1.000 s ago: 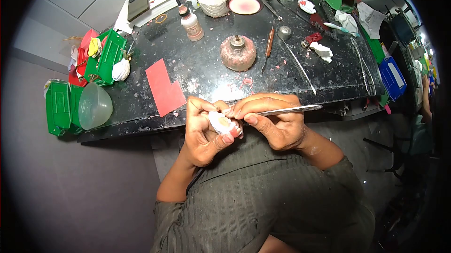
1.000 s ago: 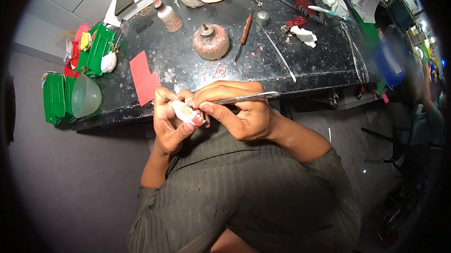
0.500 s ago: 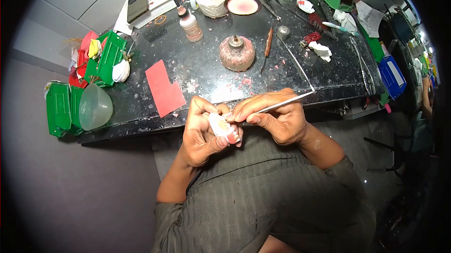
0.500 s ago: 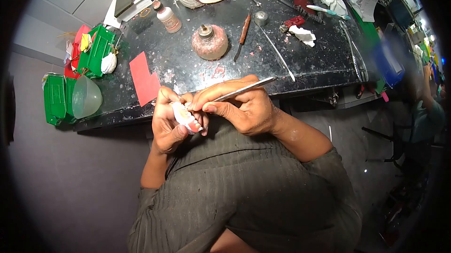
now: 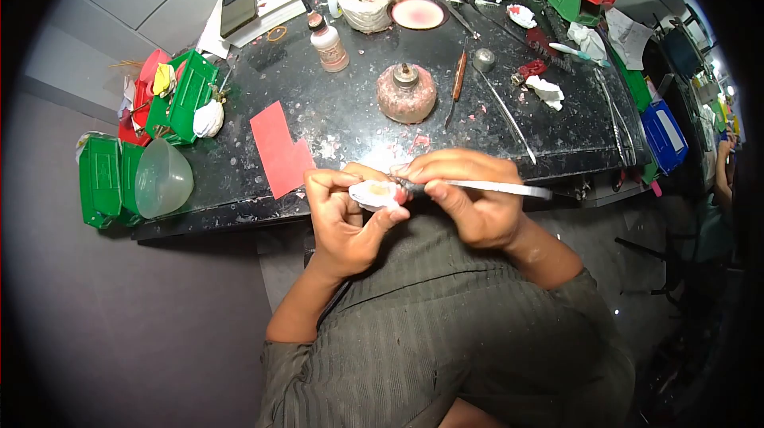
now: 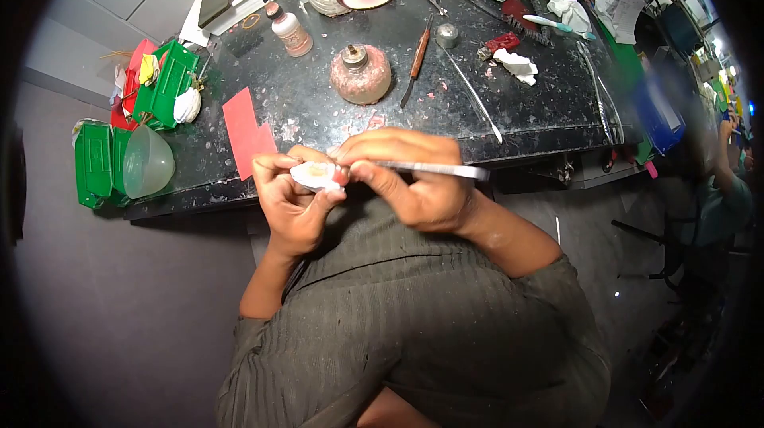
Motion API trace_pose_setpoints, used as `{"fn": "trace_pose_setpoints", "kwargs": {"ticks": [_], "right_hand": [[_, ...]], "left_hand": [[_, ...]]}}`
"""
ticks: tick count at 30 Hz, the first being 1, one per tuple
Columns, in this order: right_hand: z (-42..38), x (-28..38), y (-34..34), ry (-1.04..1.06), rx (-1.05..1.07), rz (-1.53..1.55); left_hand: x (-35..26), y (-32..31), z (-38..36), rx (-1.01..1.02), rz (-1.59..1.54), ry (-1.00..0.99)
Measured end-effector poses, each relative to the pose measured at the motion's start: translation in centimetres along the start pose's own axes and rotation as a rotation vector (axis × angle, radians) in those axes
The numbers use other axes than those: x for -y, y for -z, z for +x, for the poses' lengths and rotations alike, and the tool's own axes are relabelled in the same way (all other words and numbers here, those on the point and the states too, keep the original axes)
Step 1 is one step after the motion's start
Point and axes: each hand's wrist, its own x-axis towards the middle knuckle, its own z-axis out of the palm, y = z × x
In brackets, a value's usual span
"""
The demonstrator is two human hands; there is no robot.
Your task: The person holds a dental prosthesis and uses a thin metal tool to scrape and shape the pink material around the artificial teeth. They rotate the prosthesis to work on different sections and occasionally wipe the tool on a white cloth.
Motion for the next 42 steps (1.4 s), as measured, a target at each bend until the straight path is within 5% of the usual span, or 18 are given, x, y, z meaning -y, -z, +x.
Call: {"fn": "trace_pose_setpoints", "kwargs": {"ticks": [11, 22, 29, 33, 34, 40, 42], "right_hand": [[-0.9, 0.0, -1.7, 0.224, 0.048, -0.257], [-1.1, -0.6, -1.5, 0.248, 0.061, -0.33], [-0.6, -1.1, -0.7, 0.108, -0.051, -0.316], [-0.3, 0.1, 0.5, 0.126, 0.068, -0.224], [-0.5, -1.4, 0.1, 0.295, 0.074, -0.103], [-0.1, -1.4, -0.2, 0.102, 0.008, -0.493], [-0.2, -1.0, -0.1, 0.166, 0.025, -0.403]], "left_hand": [[0.9, 0.2, -0.1, -0.036, 0.42, -0.268], [-0.1, 0.0, -0.7, -0.095, 0.124, 0.056], [0.4, -0.1, 0.0, -0.037, 0.146, -0.119], [-0.4, 0.4, -0.2, -0.049, 0.077, 0.043], [-0.5, 0.5, -0.3, -0.062, -0.003, 0.147], [-0.1, 0.3, 0.0, 0.007, -0.264, 0.12], [-0.3, 0.3, 0.0, 0.004, -0.274, 0.101]]}}
